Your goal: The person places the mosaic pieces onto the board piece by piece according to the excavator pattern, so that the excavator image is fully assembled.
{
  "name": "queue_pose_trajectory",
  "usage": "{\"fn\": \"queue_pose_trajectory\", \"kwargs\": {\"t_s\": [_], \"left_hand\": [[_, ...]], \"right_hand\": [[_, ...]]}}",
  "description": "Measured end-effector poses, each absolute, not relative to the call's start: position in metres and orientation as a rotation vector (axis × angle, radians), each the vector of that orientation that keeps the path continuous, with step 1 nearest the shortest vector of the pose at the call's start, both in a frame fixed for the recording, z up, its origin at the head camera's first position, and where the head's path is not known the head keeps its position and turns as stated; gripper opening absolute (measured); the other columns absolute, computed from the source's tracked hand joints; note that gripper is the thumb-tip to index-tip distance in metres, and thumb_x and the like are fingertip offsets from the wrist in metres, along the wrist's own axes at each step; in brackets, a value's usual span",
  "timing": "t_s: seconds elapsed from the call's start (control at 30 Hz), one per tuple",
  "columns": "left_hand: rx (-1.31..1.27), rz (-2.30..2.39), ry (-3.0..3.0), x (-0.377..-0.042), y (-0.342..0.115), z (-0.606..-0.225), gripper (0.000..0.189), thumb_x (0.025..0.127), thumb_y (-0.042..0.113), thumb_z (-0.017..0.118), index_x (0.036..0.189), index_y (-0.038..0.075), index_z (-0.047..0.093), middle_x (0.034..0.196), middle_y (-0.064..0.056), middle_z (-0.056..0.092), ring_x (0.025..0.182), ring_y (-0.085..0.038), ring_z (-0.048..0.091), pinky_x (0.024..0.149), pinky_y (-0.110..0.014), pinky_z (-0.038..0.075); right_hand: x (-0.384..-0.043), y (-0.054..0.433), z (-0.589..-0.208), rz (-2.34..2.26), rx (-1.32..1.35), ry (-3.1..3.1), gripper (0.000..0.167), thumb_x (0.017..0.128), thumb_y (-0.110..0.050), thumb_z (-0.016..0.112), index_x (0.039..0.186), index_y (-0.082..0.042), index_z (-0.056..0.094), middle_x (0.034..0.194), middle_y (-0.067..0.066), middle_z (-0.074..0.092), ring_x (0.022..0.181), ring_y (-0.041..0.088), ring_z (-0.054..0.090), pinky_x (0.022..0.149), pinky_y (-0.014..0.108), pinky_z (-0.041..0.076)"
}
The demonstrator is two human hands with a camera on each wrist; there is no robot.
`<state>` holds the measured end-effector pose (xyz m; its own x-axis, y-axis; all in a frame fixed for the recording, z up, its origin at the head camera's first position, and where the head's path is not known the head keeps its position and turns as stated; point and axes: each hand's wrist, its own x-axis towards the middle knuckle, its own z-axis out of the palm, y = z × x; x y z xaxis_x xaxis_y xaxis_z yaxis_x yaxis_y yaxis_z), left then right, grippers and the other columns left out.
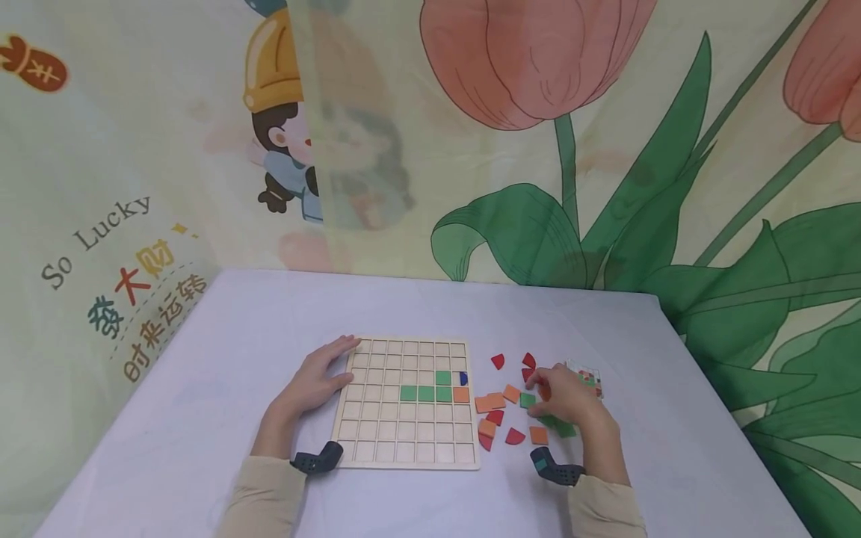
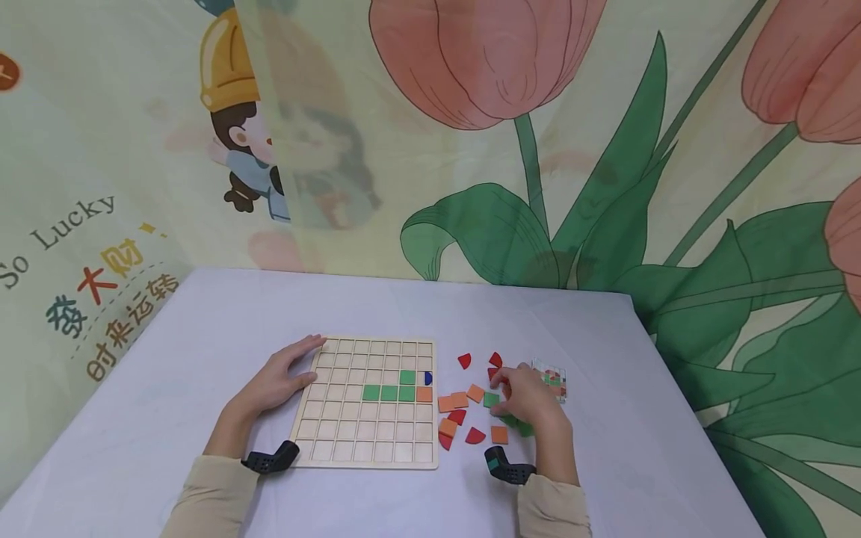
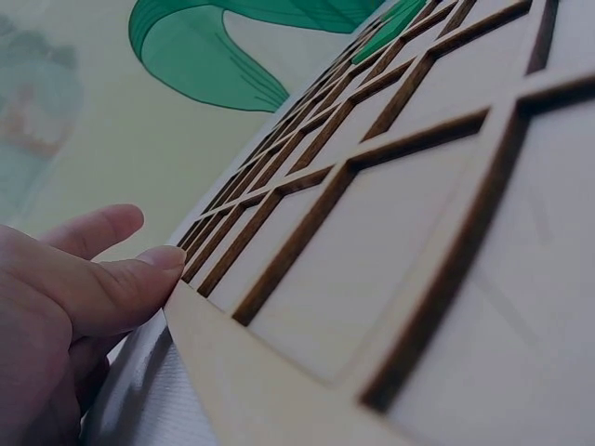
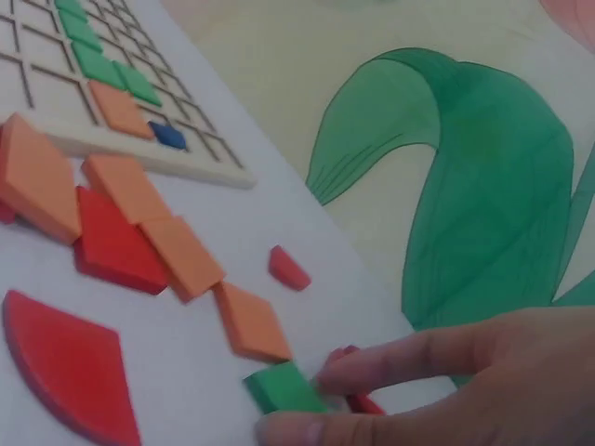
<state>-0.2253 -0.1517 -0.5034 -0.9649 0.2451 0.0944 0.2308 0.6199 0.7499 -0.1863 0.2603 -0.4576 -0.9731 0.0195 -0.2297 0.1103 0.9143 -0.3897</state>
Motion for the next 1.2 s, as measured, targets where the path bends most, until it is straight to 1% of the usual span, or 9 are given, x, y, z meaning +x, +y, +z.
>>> {"fn": "queue_pose_trajectory", "kwargs": {"t_s": [0.17,0.43,0.5,0.73,0.83,0.97,1.07,1.2], "left_hand": [[0.406,1.3,2.8,-0.226,-0.151,-0.504,0.062,0.083,0.012,0.064,0.142,0.015,0.044,0.153,-0.01,0.036,0.143,-0.033,0.027,0.117,-0.056,0.02],[0.414,1.306,2.805,-0.226,-0.152,-0.503,0.062,0.083,0.011,0.065,0.141,0.014,0.045,0.152,-0.011,0.036,0.143,-0.033,0.028,0.117,-0.056,0.02],[0.407,1.308,2.796,-0.226,-0.152,-0.503,0.062,0.083,0.011,0.065,0.142,0.015,0.045,0.152,-0.011,0.036,0.143,-0.033,0.027,0.117,-0.055,0.02],[0.386,1.311,2.782,-0.226,-0.152,-0.502,0.062,0.084,0.012,0.064,0.142,0.016,0.044,0.153,-0.009,0.036,0.144,-0.032,0.027,0.118,-0.055,0.02],[0.4,1.309,2.793,-0.226,-0.152,-0.502,0.061,0.084,0.012,0.065,0.142,0.015,0.045,0.152,-0.01,0.036,0.143,-0.032,0.027,0.117,-0.056,0.02],[0.42,1.306,2.807,-0.227,-0.154,-0.502,0.061,0.084,0.011,0.064,0.141,0.014,0.045,0.152,-0.011,0.036,0.143,-0.034,0.028,0.117,-0.056,0.02],[0.415,1.315,2.805,-0.228,-0.155,-0.503,0.061,0.084,0.01,0.064,0.141,0.015,0.045,0.152,-0.011,0.036,0.143,-0.033,0.028,0.117,-0.055,0.02],[0.415,1.302,2.793,-0.227,-0.154,-0.506,0.061,0.084,0.01,0.064,0.141,0.015,0.045,0.152,-0.011,0.036,0.143,-0.033,0.028,0.117,-0.055,0.021]], "right_hand": [[-0.188,0.256,-0.46,-0.643,0.108,2.883,0.03,0.072,-0.013,0.082,0.099,-0.012,0.069,0.091,0.006,0.056,0.086,0.019,0.051,0.068,0.031,0.057],[-0.194,0.249,-0.465,-0.7,0.157,2.914,0.027,0.075,-0.009,0.079,0.1,-0.011,0.067,0.095,0.006,0.063,0.087,0.019,0.055,0.079,0.038,0.058],[-0.194,0.249,-0.466,-0.72,0.165,2.904,0.027,0.076,-0.009,0.078,0.101,-0.011,0.066,0.095,0.006,0.064,0.086,0.019,0.056,0.078,0.037,0.059],[-0.195,0.249,-0.463,-0.848,0.181,2.963,0.018,0.082,-0.014,0.075,0.096,-0.011,0.065,0.086,0.004,0.063,0.081,0.018,0.054,0.068,0.028,0.054],[-0.196,0.242,-0.461,-0.922,0.191,3.022,0.017,0.083,-0.015,0.074,0.097,-0.01,0.066,0.088,0.005,0.066,0.08,0.018,0.056,0.07,0.029,0.055],[-0.199,0.215,-0.459,-1.053,0.214,3.044,0.02,0.085,-0.018,0.072,0.103,-0.013,0.069,0.095,0.005,0.068,0.085,0.018,0.058,0.076,0.031,0.057],[-0.2,0.19,-0.46,-1.113,0.153,3.017,0.022,0.084,-0.02,0.072,0.106,-0.018,0.071,0.098,0.002,0.069,0.087,0.016,0.058,0.071,0.025,0.056],[-0.196,0.162,-0.464,-1.096,-0.038,3.021,0.023,0.083,-0.019,0.074,0.106,-0.021,0.074,0.096,-0.001,0.068,0.078,0.013,0.053,0.059,0.018,0.049]]}}
